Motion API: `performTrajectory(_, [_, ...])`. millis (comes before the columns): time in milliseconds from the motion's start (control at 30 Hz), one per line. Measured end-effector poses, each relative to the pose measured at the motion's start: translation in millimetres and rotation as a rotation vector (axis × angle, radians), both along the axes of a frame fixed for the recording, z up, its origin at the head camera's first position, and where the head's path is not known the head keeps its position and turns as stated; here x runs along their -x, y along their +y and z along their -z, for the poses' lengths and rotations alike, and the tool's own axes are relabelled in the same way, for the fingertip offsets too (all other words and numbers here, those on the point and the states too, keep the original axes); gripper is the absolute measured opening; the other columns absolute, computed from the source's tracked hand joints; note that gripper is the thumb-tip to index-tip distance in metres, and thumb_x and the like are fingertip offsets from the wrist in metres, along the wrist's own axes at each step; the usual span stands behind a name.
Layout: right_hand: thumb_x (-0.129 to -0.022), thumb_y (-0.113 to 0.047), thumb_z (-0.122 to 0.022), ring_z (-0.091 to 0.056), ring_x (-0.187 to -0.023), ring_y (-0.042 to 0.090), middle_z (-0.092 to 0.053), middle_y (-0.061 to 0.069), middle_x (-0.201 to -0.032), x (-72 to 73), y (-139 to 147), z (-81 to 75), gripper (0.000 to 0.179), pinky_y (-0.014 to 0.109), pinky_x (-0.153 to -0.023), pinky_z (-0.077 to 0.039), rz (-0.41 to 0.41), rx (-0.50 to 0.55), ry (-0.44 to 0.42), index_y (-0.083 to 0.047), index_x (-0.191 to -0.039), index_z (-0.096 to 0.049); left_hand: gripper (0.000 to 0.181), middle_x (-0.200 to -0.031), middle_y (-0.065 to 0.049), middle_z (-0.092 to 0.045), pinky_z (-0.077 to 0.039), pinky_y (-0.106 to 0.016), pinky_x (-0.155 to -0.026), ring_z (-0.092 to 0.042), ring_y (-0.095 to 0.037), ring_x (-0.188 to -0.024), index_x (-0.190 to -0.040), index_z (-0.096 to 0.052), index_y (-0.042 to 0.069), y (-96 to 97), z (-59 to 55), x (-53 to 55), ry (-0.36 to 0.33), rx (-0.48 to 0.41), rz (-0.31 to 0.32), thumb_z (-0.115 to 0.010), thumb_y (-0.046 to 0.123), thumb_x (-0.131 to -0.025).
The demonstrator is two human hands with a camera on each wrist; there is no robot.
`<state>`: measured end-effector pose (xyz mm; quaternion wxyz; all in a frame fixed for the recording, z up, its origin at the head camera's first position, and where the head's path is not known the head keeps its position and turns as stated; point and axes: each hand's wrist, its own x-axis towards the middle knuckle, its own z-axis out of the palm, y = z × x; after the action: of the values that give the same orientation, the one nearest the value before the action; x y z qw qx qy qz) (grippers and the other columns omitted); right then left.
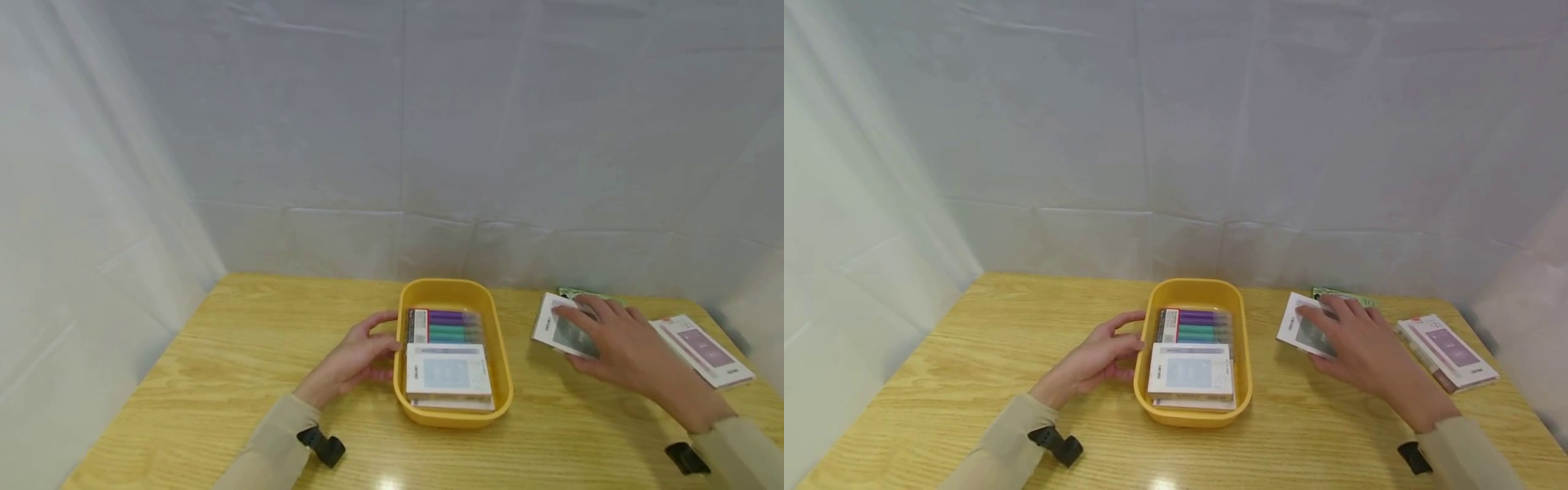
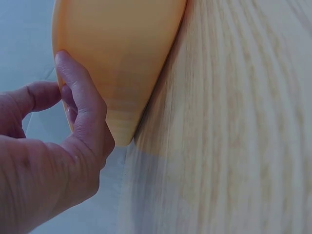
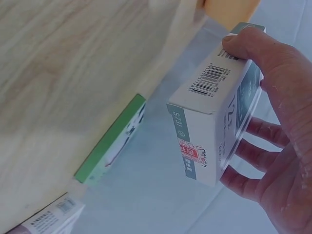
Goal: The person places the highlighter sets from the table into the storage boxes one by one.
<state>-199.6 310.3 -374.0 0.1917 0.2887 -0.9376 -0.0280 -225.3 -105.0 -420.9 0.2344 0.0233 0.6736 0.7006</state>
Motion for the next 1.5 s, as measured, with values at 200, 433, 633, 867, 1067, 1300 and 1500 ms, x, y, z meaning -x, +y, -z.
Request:
performTrajectory(200, [-0.075, -0.035, -0.089, -0.063, -0.109, 0.043, -0.061, 0.020, -0.130, 2.5, -6.4, -7.4, 0.075, 0.064, -0.076, -0.052, -0.011, -0.006, -0.025, -0.021, -0.140, -0.056, 0.065, -0.139, -0.023, -0.059, -0.060, -0.032, -0.070, -0.065, -0.021, -0.098, -0.155, -0.036, 0.015, -0.5, -0.1, 0.5, -0.011, 0.004, 0.004, -0.060, 0.012, -0.095])
performTrajectory(433, [-0.075, -0.035, -0.089, -0.065, -0.106, 0.042, -0.063, 0.020, -0.128, 7.8, -12.6, -13.2, 0.073, 0.062, -0.075, -0.053, -0.047, -0.010, 0.009, -0.021, -0.139, -0.057, 0.065, -0.140, -0.023, -0.058, -0.060, -0.031, -0.069, -0.064, -0.021, -0.098, -0.155, -0.035, 0.015, -1.3, -0.5, 0.9, -0.025, -0.004, 0.012, -0.060, 0.012, -0.095])
performTrajectory(633, [-0.076, -0.036, -0.088, -0.065, -0.105, 0.042, -0.062, 0.020, -0.127, 11.0, -19.6, -20.8, 0.071, 0.061, -0.075, -0.055, -0.058, -0.009, 0.003, -0.020, -0.138, -0.057, 0.065, -0.138, -0.021, -0.060, -0.060, -0.032, -0.069, -0.065, -0.020, -0.098, -0.155, -0.034, 0.015, -1.7, 0.5, 1.4, -0.026, -0.013, 0.019, -0.060, 0.012, -0.095])
performTrajectory(867, [-0.079, -0.037, -0.086, -0.064, -0.110, 0.041, -0.059, 0.019, -0.134, 14.8, -29.2, -28.6, 0.072, 0.060, -0.079, -0.054, -0.051, -0.030, -0.058, -0.021, -0.142, -0.056, 0.065, -0.140, -0.022, -0.058, -0.061, -0.032, -0.070, -0.064, -0.021, -0.100, -0.155, -0.034, 0.015, -2.2, 1.2, 2.0, -0.032, -0.016, 0.022, -0.060, 0.012, -0.096])
performTrajectory(1067, [-0.081, -0.038, -0.085, -0.063, -0.111, 0.041, -0.058, 0.019, -0.135, 20.3, -41.0, -33.3, 0.072, 0.060, -0.083, -0.055, -0.063, -0.034, -0.086, -0.019, -0.143, -0.056, 0.065, -0.136, -0.020, -0.059, -0.060, -0.032, -0.070, -0.063, -0.021, -0.100, -0.155, -0.034, 0.016, -3.1, 0.9, 2.0, -0.037, -0.017, 0.013, -0.061, 0.012, -0.095])
performTrajectory(1300, [-0.082, -0.037, -0.084, -0.062, -0.114, 0.040, -0.059, 0.018, -0.135, 30.6, -58.1, -36.1, 0.069, 0.061, -0.088, -0.054, -0.091, -0.022, -0.100, -0.020, -0.142, -0.057, 0.066, -0.132, -0.018, -0.062, -0.060, -0.032, -0.069, -0.063, -0.021, -0.098, -0.154, -0.034, 0.016, -3.8, 2.0, 2.2, -0.043, -0.024, 0.013, -0.061, 0.012, -0.095])
performTrajectory(1500, [-0.082, -0.037, -0.084, -0.059, -0.118, 0.039, -0.058, 0.017, -0.137, 39.7, -74.7, -41.3, 0.068, 0.061, -0.091, -0.053, -0.105, -0.015, -0.128, -0.020, -0.143, -0.057, 0.066, -0.133, -0.019, -0.062, -0.060, -0.032, -0.069, -0.064, -0.021, -0.098, -0.155, -0.033, 0.016, -5.3, 1.5, 2.4, -0.033, -0.024, 0.016, -0.061, 0.012, -0.095])
